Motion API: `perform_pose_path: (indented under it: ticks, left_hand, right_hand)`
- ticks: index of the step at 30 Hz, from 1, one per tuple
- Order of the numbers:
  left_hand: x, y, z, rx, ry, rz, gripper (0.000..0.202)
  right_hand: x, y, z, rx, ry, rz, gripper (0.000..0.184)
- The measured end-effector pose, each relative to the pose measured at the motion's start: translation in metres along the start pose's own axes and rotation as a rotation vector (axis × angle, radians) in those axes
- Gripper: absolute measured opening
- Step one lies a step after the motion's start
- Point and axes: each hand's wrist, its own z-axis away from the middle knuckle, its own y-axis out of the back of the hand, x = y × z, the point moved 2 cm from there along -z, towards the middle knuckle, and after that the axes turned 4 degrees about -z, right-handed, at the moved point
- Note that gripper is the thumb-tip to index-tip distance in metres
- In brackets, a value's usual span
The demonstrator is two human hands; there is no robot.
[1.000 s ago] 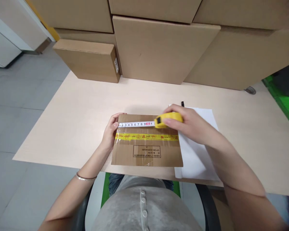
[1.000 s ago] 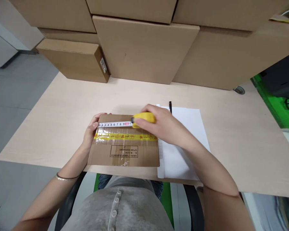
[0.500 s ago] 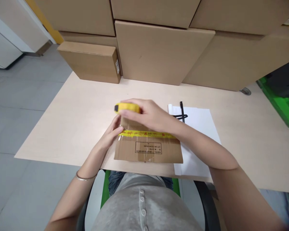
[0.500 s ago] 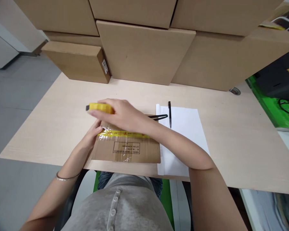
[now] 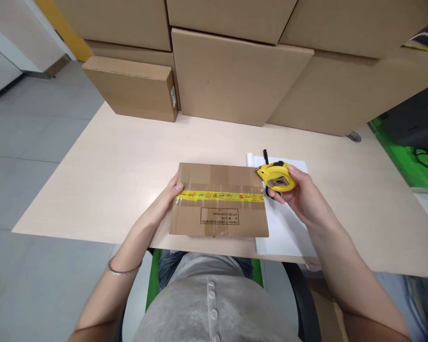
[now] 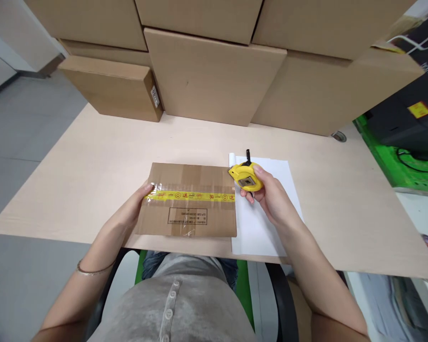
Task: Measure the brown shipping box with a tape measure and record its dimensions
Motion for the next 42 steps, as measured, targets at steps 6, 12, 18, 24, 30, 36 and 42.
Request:
perform_pose_path:
  ticks: [6,12,18,24,30,36,42]
  left_hand:
    - [0.022,0.004,0.008,0.013,-0.208,-0.061,0.087]
    - [0.015,-0.002,-0.005,0.175,-0.452,-0.059,0.050]
    - [0.021,-0.016,-0.012,0.219,-0.360,0.011,0.071]
    - [0.032,-0.028,-0.018,0.226,-0.311,0.096,0.061]
    - [0.028,-0.030,-0.019,0.193,-0.295,0.163,0.050]
    - [0.031,-0.031,-0.018,0.196,-0.322,0.145,0.069]
    - [0.033,-0.030,-0.024,0.298,-0.337,0.106,0.045]
  right_hand:
    - [-0.016,-0.011,0.030,0.049,0.277,-0.152,0.025]
    - [-0.019,0.003,0.048,-0.021,0.237,-0.025,0.034]
    - [-0.060,-0.059,0.028,-0.283,0.222,0.246,0.037]
    - [-0.075,-0.155,-0.013,-0.604,0.322,0.523,0.044]
    - [-0.070,-0.173,-0.014,-0.637,0.458,0.661,0.042]
    - [-0.072,-0.162,-0.012,-0.488,0.505,0.764,0.041]
    - [-0.073,-0.154,-0.012,-0.457,0.499,0.790,0.038]
